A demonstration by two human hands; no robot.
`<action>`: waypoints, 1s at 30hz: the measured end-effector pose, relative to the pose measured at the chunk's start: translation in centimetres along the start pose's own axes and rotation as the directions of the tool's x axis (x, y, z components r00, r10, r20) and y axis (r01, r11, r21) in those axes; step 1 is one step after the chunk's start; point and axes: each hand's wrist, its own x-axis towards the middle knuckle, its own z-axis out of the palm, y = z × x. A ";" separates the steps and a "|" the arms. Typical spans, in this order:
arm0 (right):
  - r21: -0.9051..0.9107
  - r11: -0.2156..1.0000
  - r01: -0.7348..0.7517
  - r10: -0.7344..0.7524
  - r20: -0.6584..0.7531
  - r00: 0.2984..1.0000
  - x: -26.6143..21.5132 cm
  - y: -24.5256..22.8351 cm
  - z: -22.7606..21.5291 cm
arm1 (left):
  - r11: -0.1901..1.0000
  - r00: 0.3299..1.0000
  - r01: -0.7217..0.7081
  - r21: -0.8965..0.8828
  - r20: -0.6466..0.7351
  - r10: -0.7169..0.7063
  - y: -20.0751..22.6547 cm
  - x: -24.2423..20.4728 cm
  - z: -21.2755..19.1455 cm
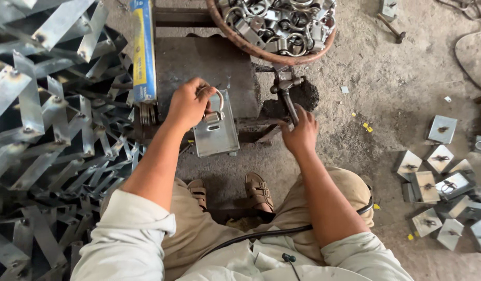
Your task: The person sits on the floor and welds small metal plates using a handheld welding torch. They pick up a metal plate, place a small metal ring on it, and weld the ring to the plate. The person repeats this process for multiple plates, placing the finished items on the floor.
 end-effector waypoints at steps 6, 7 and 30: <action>0.157 0.913 -0.375 0.345 0.191 0.919 0.6 3.9 2.4 | 0.995 0.991 0.089 0.049 0.093 -0.093 -0.8 0.3 0.3; 0.172 0.914 -0.368 0.339 0.177 0.924 0.4 3.6 2.2 | 0.997 0.995 0.057 0.056 0.079 -0.061 -1.0 0.4 0.6; 0.354 0.916 0.191 -0.265 0.173 0.949 -6.9 -9.5 -8.8 | 0.880 0.929 -0.365 0.306 0.053 0.367 -3.3 2.8 0.4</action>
